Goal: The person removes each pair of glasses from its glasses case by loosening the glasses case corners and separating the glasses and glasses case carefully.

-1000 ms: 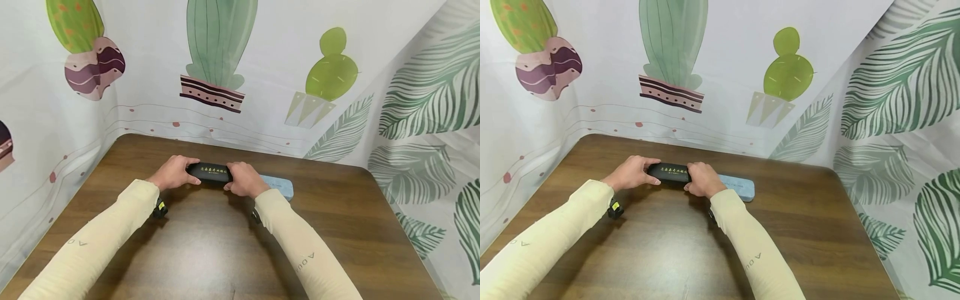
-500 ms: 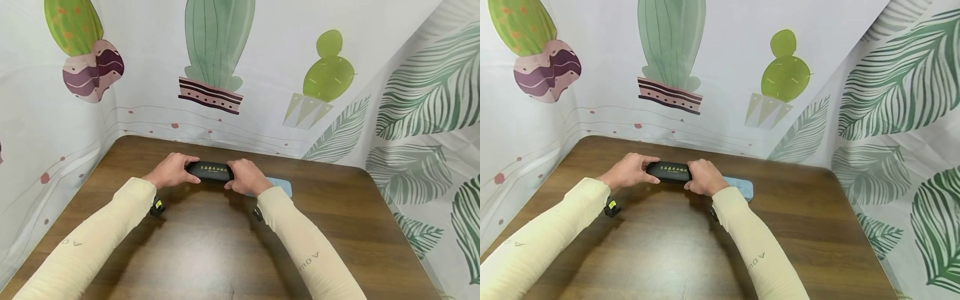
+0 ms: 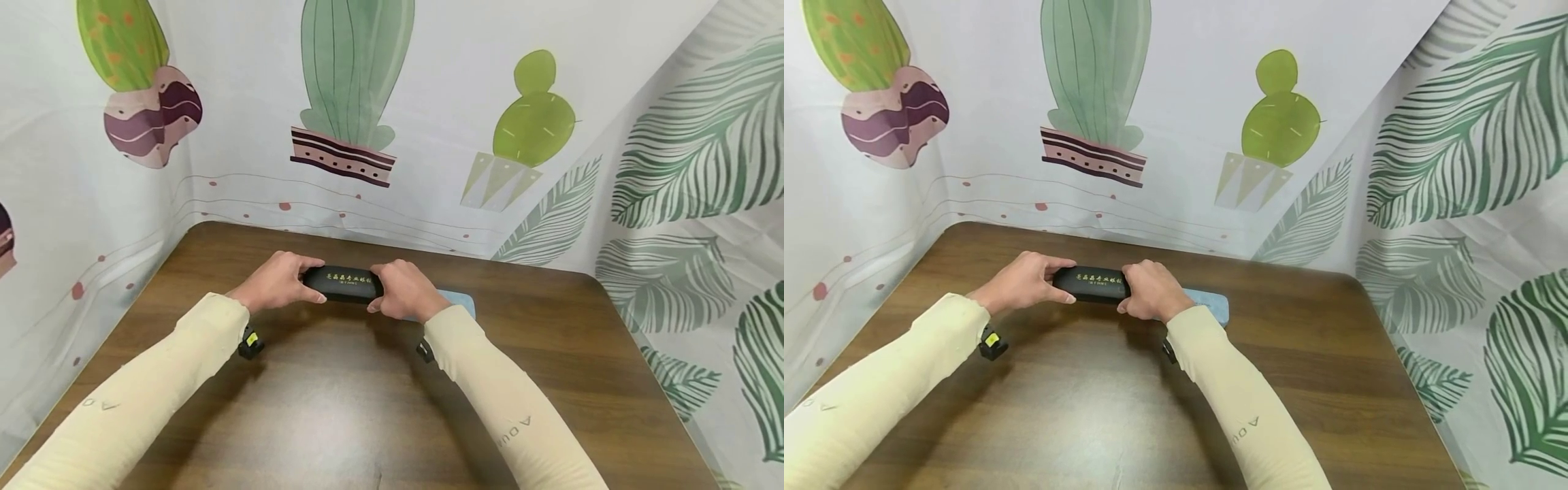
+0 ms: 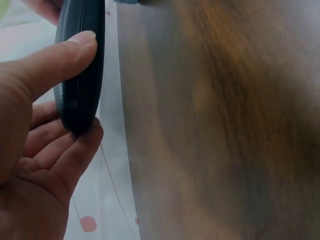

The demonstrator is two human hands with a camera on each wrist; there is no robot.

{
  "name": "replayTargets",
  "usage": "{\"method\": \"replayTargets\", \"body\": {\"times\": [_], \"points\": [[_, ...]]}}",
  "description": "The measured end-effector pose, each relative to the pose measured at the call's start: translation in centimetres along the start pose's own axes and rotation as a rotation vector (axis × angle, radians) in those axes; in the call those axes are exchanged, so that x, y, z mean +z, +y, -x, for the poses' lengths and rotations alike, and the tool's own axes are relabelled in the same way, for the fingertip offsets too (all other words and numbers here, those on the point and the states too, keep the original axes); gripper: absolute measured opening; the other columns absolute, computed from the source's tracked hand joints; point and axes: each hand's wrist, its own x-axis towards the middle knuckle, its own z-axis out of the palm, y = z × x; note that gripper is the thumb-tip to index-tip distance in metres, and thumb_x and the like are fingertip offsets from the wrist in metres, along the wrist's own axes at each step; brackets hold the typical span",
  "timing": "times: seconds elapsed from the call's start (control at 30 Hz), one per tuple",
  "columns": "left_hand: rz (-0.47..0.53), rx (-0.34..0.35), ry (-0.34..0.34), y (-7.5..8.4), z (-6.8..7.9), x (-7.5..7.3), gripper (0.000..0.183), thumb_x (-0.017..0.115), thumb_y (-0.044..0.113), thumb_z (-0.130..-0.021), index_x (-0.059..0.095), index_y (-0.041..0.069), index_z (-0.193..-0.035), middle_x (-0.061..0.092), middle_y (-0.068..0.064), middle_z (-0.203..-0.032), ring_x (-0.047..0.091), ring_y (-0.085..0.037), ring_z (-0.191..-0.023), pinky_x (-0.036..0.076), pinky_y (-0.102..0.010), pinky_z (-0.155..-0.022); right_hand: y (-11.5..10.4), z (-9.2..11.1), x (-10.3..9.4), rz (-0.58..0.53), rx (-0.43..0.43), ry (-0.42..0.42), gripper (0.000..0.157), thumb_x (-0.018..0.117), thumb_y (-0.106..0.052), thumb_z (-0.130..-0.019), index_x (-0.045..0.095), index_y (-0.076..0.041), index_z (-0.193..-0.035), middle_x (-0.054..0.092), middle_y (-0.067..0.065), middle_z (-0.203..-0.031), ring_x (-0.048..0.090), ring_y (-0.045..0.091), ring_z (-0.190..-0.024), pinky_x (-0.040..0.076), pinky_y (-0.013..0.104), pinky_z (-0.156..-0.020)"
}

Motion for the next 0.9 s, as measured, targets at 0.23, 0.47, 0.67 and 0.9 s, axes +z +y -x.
{"method": "replayTargets", "body": {"times": [0.23, 0.47, 0.67, 0.9], "points": [[0.02, -0.008, 0.006, 0.5, 0.7, 0.0, 0.075, 0.093, 0.024, -0.075, 0.064, -0.001, -0.139, 0.078, -0.017, -0.116, 0.069, -0.019, -0.092, 0.051, -0.032, -0.082, -0.3, 0.7, -0.1, -0.028, 0.001, 0.012, 0.057, 0.089, -0.027, -0.082, 0.068, -0.003, -0.128, 0.077, 0.008, -0.106, 0.066, 0.017, -0.085, 0.057, 0.034, -0.084], [0.017, 0.002, 0.014, 0.6, 1.7, 0.0, 0.074, 0.094, 0.025, -0.074, 0.065, 0.0, -0.138, 0.079, -0.016, -0.114, 0.069, -0.017, -0.09, 0.051, -0.033, -0.082, -0.6, 1.6, 0.0, -0.078, 0.009, 0.034, 0.063, 0.09, -0.029, -0.08, 0.067, -0.003, -0.133, 0.078, 0.008, -0.11, 0.066, 0.016, -0.084, 0.057, 0.032, -0.081], [0.031, -0.005, 0.02, 0.7, 2.4, 0.0, 0.076, 0.094, 0.027, -0.074, 0.065, 0.0, -0.138, 0.078, -0.017, -0.115, 0.069, -0.017, -0.091, 0.051, -0.031, -0.08, -0.8, 2.5, 0.1, -0.134, 0.018, 0.087, 0.067, 0.092, -0.028, -0.078, 0.067, -0.004, -0.135, 0.078, 0.008, -0.109, 0.065, 0.015, -0.081, 0.055, 0.031, -0.077], [0.015, 0.01, 0.021, 1.3, 3.2, 0.0, 0.074, 0.095, 0.028, -0.074, 0.066, 0.001, -0.137, 0.078, -0.015, -0.113, 0.067, -0.017, -0.088, 0.05, -0.03, -0.076, -0.9, 3.5, 0.6, -0.126, 0.013, 0.148, 0.068, 0.093, -0.032, -0.074, 0.07, -0.006, -0.132, 0.08, 0.007, -0.107, 0.067, 0.015, -0.081, 0.055, 0.031, -0.077]]}}
